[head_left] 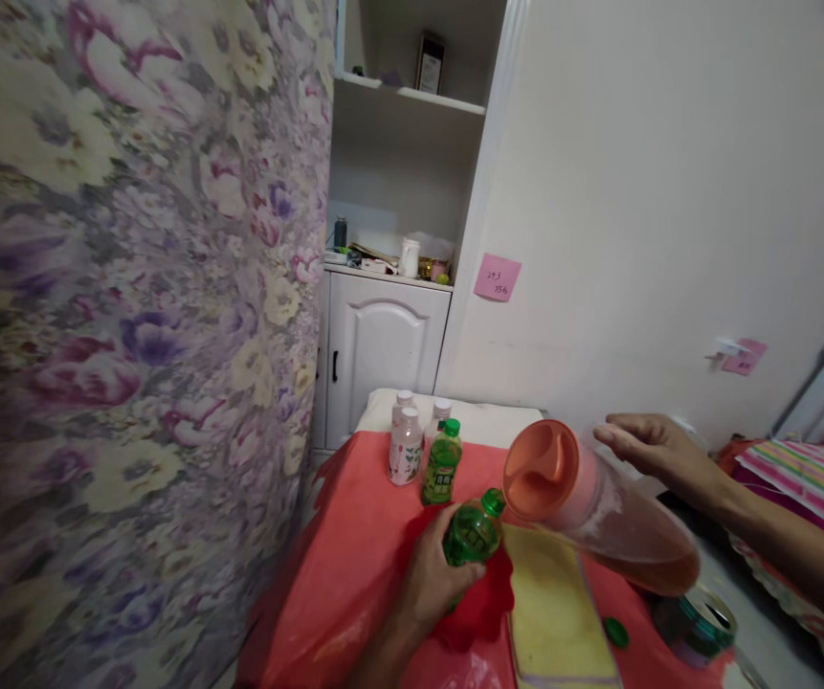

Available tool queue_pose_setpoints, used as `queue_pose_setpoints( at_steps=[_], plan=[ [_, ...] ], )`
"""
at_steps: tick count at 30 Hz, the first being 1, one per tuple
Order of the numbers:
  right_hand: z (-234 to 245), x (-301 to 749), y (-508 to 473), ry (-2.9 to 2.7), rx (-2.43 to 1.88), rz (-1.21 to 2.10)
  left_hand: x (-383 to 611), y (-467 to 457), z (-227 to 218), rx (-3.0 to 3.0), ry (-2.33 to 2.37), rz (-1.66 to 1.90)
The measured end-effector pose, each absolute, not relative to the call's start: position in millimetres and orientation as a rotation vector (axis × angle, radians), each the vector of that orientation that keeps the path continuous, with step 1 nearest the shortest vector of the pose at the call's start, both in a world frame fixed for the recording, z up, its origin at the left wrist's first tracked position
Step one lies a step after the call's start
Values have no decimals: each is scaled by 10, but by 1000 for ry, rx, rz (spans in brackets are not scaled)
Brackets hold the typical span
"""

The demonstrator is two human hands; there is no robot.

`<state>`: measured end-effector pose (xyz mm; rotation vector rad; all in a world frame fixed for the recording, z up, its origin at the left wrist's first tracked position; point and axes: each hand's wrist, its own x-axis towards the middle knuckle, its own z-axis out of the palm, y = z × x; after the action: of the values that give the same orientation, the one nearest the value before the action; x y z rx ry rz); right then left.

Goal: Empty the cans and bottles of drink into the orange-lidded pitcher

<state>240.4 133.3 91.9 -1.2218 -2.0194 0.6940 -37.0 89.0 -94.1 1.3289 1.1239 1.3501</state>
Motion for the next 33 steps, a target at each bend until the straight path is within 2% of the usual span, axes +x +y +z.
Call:
queue_pose_setpoints(
  at_steps=[33],
  plan=[
    [967, 2444, 1334, -2012, -1219, 699, -400, 908, -1009, 1368, 1156, 1323]
  ],
)
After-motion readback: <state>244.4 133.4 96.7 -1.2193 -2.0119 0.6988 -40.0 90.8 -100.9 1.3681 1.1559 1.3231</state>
